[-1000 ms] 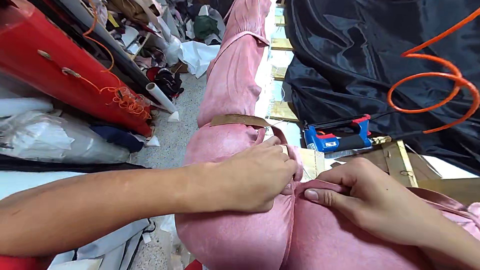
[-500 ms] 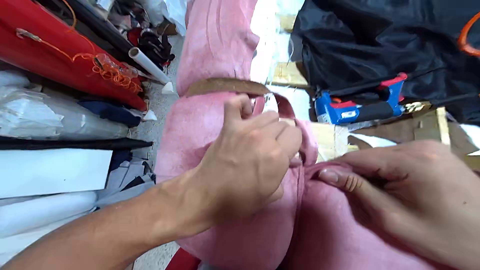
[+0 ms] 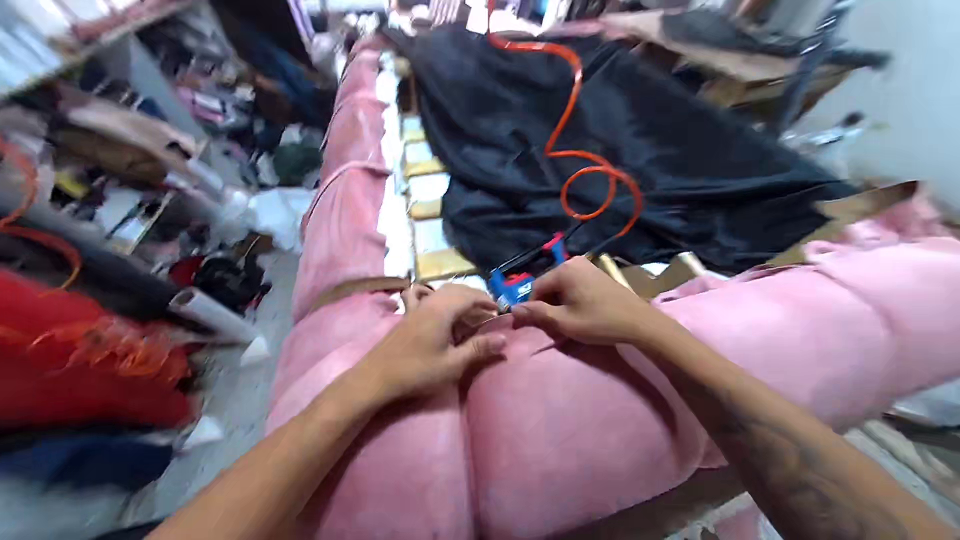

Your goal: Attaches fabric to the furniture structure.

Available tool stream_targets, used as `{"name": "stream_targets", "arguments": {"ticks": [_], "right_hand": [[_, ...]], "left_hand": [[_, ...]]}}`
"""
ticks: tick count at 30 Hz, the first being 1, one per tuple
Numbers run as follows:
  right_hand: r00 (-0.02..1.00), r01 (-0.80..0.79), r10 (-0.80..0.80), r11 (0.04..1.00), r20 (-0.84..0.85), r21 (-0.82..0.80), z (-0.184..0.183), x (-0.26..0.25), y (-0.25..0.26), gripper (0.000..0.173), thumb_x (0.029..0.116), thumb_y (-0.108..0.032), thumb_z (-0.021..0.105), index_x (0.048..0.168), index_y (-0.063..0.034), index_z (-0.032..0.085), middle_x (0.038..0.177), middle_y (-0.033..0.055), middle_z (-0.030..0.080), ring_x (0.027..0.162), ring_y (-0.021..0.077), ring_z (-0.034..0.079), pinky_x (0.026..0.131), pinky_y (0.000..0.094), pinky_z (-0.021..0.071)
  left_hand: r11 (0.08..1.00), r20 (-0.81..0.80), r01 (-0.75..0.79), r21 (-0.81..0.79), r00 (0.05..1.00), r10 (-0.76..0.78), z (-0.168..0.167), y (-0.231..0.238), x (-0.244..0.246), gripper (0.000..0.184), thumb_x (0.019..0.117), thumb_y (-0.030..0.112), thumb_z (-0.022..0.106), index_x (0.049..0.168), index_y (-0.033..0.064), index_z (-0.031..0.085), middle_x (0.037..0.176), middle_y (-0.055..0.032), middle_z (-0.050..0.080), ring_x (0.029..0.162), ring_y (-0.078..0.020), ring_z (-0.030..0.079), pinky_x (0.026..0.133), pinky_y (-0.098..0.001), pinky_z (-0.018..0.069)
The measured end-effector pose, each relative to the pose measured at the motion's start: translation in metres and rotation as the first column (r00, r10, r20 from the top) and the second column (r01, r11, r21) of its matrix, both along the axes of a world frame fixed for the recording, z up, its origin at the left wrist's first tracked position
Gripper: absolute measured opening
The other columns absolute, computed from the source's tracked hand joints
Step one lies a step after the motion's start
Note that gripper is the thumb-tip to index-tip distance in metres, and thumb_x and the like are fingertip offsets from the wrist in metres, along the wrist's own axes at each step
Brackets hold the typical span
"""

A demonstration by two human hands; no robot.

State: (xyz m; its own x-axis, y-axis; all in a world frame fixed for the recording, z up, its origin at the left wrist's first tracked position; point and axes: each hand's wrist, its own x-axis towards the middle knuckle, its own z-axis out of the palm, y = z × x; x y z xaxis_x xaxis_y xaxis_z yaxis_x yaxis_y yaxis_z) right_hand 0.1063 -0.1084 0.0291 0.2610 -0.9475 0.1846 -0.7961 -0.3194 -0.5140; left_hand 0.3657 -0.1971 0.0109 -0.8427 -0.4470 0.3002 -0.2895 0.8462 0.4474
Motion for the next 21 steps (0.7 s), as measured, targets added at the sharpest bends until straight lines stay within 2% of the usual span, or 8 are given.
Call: {"name": "stream_targets", "arguments": {"ticks": [2, 4, 8, 10, 12, 15, 19, 21], "right_hand": [[0.994, -0.098, 0.086, 0.971, 0.064, 0.217, 0.018, -0.053, 0.016, 0.027, 0.0961, -0.038, 0.068, 0.087, -0.0139, 0.076, 0.073, -0.0025, 0.07, 0.064, 0.0096, 0.066, 0.061, 0.0369, 0.0575], [0.985, -0.172, 0.157, 0.909, 0.07, 0.381, 0.027, -0.091, 0.02, 0.02, 0.0905, -0.027, 0.076, 0.103, -0.0119, 0.076, 0.082, 0.0008, 0.071, 0.071, 0.0125, 0.067, 0.067, 0.0373, 0.0585], [0.978, -0.191, 0.207, 0.871, 0.015, 0.452, 0.012, -0.118, 0.016, 0.04, 0.09, -0.031, 0.079, 0.126, -0.0158, 0.073, 0.108, 0.0045, 0.071, 0.095, 0.0154, 0.067, 0.085, 0.0402, 0.0572], [0.948, -0.293, 0.319, 0.851, 0.015, 0.435, -0.005, -0.13, 0.01, 0.026, 0.0993, -0.033, 0.066, 0.111, -0.0118, 0.077, 0.108, 0.0036, 0.071, 0.099, 0.0137, 0.066, 0.09, 0.0391, 0.0551], [0.924, -0.37, 0.381, 0.898, -0.002, 0.238, -0.022, -0.133, 0.015, 0.03, 0.1025, -0.029, 0.057, 0.081, -0.0124, 0.07, 0.074, -0.003, 0.064, 0.07, 0.0066, 0.061, 0.064, 0.0298, 0.0504], [0.969, -0.233, 0.22, 0.964, -0.108, -0.127, -0.043, -0.126, 0.024, 0.018, 0.0962, -0.02, 0.057, 0.084, -0.0132, 0.068, 0.068, -0.0036, 0.061, 0.063, 0.0092, 0.062, 0.057, 0.0308, 0.0527], [0.99, -0.084, 0.066, 0.986, -0.127, -0.143, -0.051, -0.122, 0.007, 0.018, 0.0928, -0.018, 0.062, 0.076, -0.0112, 0.065, 0.064, 0.0027, 0.06, 0.063, 0.0206, 0.064, 0.057, 0.0436, 0.0518], [0.987, -0.116, 0.108, 0.992, -0.12, -0.058, -0.045, -0.127, -0.003, 0.026, 0.0947, -0.022, 0.061, 0.07, -0.0134, 0.062, 0.06, 0.001, 0.057, 0.059, 0.0187, 0.061, 0.056, 0.043, 0.0469]], "left_hand": [[0.999, 0.083, 0.043, 0.022, 0.996, -0.045, 0.012, 0.017, -0.036, 0.049, 0.095, 0.06, 0.062, 0.127, 0.0236, 0.069, 0.122, 0.0068, 0.071, 0.12, -0.0108, 0.062, 0.116, -0.0606, 0.0324], [0.995, 0.188, 0.042, 0.088, 0.98, -0.058, 0.021, 0.028, -0.082, 0.053, 0.0931, 0.059, 0.066, 0.126, 0.0176, 0.07, 0.118, -0.0006, 0.072, 0.117, -0.018, 0.064, 0.113, -0.0616, 0.0359], [0.993, 0.404, 0.045, 0.112, 0.91, -0.087, 0.023, 0.04, -0.155, 0.029, 0.095, 0.04, 0.068, 0.095, 0.0108, 0.073, 0.087, -0.0094, 0.07, 0.089, -0.0299, 0.068, 0.076, -0.0577, 0.0552], [1.0, 0.389, -0.02, -0.009, 0.921, 0.022, 0.019, 0.053, -0.163, 0.022, 0.0971, 0.03, 0.064, 0.09, 0.0116, 0.073, 0.084, -0.0092, 0.071, 0.087, -0.0308, 0.07, 0.072, -0.056, 0.0548], [0.98, 0.18, -0.076, -0.182, 0.978, 0.109, 0.002, 0.059, -0.162, 0.016, 0.0914, 0.022, 0.066, 0.08, 0.0115, 0.071, 0.075, -0.0056, 0.068, 0.073, -0.0262, 0.07, 0.058, -0.0491, 0.0538], [0.933, -0.072, -0.154, -0.326, 0.988, 0.138, -0.019, 0.047, -0.168, 0.014, 0.0877, 0.016, 0.061, 0.078, 0.0088, 0.068, 0.068, -0.0045, 0.061, 0.059, -0.0224, 0.064, 0.045, -0.0413, 0.0481], [0.91, -0.044, -0.26, -0.324, 0.965, 0.26, -0.036, 0.023, -0.183, 0.021, 0.0916, 0.02, 0.057, 0.076, 0.0085, 0.066, 0.068, -0.007, 0.062, 0.062, -0.0269, 0.066, 0.049, -0.0474, 0.0481], [0.959, 0.049, -0.267, -0.098, 0.961, 0.273, -0.026, 0.016, -0.181, 0.02, 0.0957, 0.024, 0.062, 0.082, 0.0137, 0.073, 0.079, -0.0031, 0.071, 0.078, -0.0221, 0.07, 0.066, -0.0486, 0.0556]]}}
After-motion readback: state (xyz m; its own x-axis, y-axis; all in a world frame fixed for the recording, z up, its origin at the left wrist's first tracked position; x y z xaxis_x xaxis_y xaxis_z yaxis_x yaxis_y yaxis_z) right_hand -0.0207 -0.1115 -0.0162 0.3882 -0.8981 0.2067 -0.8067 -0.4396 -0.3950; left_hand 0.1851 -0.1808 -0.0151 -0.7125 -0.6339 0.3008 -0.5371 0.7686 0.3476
